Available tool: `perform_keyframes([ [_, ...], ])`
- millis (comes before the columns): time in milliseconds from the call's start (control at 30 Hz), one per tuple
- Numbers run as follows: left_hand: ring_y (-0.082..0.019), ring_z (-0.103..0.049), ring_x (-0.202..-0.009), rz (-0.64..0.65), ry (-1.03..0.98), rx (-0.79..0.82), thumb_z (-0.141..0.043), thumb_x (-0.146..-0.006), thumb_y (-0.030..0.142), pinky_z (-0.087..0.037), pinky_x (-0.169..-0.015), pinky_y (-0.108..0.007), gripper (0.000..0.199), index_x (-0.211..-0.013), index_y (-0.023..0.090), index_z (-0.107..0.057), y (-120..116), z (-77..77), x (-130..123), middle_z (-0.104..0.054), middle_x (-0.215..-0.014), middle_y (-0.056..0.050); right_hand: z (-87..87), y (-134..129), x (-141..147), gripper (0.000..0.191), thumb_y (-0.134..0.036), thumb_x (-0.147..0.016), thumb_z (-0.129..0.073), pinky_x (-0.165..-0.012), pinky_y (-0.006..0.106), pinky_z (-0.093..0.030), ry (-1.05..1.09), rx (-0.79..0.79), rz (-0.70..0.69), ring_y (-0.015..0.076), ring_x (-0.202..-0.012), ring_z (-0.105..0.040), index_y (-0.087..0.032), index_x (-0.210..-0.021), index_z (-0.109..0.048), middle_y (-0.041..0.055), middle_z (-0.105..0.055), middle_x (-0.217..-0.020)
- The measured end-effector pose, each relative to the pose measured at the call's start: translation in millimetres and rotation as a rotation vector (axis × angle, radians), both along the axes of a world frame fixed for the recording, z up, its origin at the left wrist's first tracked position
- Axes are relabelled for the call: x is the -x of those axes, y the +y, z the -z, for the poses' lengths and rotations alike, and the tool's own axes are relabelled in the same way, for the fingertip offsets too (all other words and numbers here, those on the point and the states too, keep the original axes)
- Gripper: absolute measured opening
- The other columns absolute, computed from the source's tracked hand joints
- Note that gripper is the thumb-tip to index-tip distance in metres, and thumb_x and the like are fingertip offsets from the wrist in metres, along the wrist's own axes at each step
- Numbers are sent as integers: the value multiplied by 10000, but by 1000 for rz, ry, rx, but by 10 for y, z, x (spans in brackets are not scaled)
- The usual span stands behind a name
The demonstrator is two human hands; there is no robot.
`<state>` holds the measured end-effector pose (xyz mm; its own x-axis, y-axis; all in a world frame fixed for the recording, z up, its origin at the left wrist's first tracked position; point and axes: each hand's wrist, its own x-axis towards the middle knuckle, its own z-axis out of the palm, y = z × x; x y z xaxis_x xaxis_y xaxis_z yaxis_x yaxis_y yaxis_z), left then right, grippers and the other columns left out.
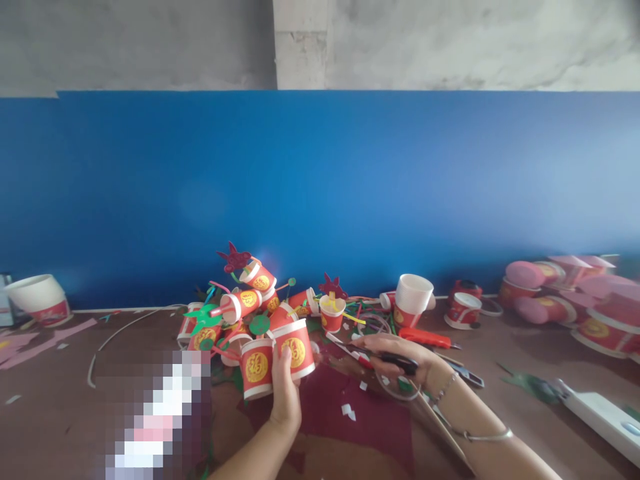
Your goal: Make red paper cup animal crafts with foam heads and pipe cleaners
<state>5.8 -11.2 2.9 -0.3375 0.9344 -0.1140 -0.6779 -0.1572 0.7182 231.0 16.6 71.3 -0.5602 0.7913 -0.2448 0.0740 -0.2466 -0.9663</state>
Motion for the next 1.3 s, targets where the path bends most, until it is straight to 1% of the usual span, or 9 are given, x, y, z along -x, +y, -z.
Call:
perform_keyframes([
  [100, -255, -653, -1019, 61, 35, -6, -654, -773, 457, -552, -767, -308, 579, -1279, 230, -486, -9, 78, 6, -654, -1175, -77, 91, 44, 3, 334, -404, -807, -611, -374, 180, -180, 236, 50, -68, 46, -362, -205, -130, -995, -642, -97, -351, -398],
  [200, -265, -691, -912, 163, 39, -62, -663, -766, 449, -557, -732, -325, 570, -1249, 193, -504, -48, 35, -12, -709, -1039, -84, 193, 80, 80, 219, -319, -798, -607, -363, 173, -165, 389, 134, -146, 39, -360, -193, -151, -940, -605, -96, -367, -439],
  [367, -271, -714, -762, 389, -95, -13, -578, -821, 449, -560, -590, -309, 472, -1119, 83, -591, -93, -165, -29, -731, -944, -151, 270, 53, 268, 170, -275, -788, -595, -351, 153, -136, 456, 203, -191, 32, -370, -212, -171, -894, -514, -92, -385, -497],
  [500, -268, -716, -810, 488, -224, 27, -509, -869, 442, -571, -639, -308, 478, -1093, 31, -607, -91, -217, -1, -724, -968, -204, 299, 44, 355, 182, -243, -762, -614, -342, 150, -123, 458, 237, -231, 26, -361, -221, -180, -869, -480, -93, -408, -506],
  [700, -273, -712, -875, 454, -356, 94, -521, -878, 390, -575, -728, -331, 383, -1022, 50, -622, -86, -229, 9, -742, -886, -166, 360, 65, 347, 198, -230, -764, -618, -357, 160, -132, 428, 239, -226, 31, -365, -245, -176, -910, -496, -90, -409, -506],
  [833, -271, -716, -867, 372, -346, 84, -504, -890, 373, -577, -730, -337, 351, -1022, 69, -618, -58, -232, -1, -745, -865, -152, 331, 112, 170, 146, -289, -820, -596, -377, 167, -162, 438, 190, -129, 35, -387, -235, -159, -867, -549, -80, -392, -499],
  [967, -258, -724, -826, 293, -297, 79, -521, -881, 368, -576, -736, -336, 337, -1038, 83, -609, -50, -226, -8, -747, -859, -144, 284, 168, -31, 257, -398, -854, -528, -352, 186, -155, 463, 133, -76, 55, -337, -194, -163, -919, -608, -89, -368, -389],
  [1100, -263, -722, -828, 369, -266, 64, -520, -881, 393, -576, -692, -317, 381, -1066, 71, -602, -85, -221, -17, -743, -888, -157, 288, 127, -4, 307, -330, -832, -551, -372, 177, -206, 431, 76, -104, 54, -348, -241, -143, -1069, -606, -84, -415, -421],
  [1300, -265, -726, -765, 439, -296, 66, -560, -855, 408, -580, -624, -314, 347, -1005, 101, -621, -127, -236, -3, -748, -851, -98, 371, 79, 238, 328, -281, -816, -522, -350, 180, -170, 392, 145, -201, 44, -308, -242, -100, -1076, -606, -68, -462, -421],
])
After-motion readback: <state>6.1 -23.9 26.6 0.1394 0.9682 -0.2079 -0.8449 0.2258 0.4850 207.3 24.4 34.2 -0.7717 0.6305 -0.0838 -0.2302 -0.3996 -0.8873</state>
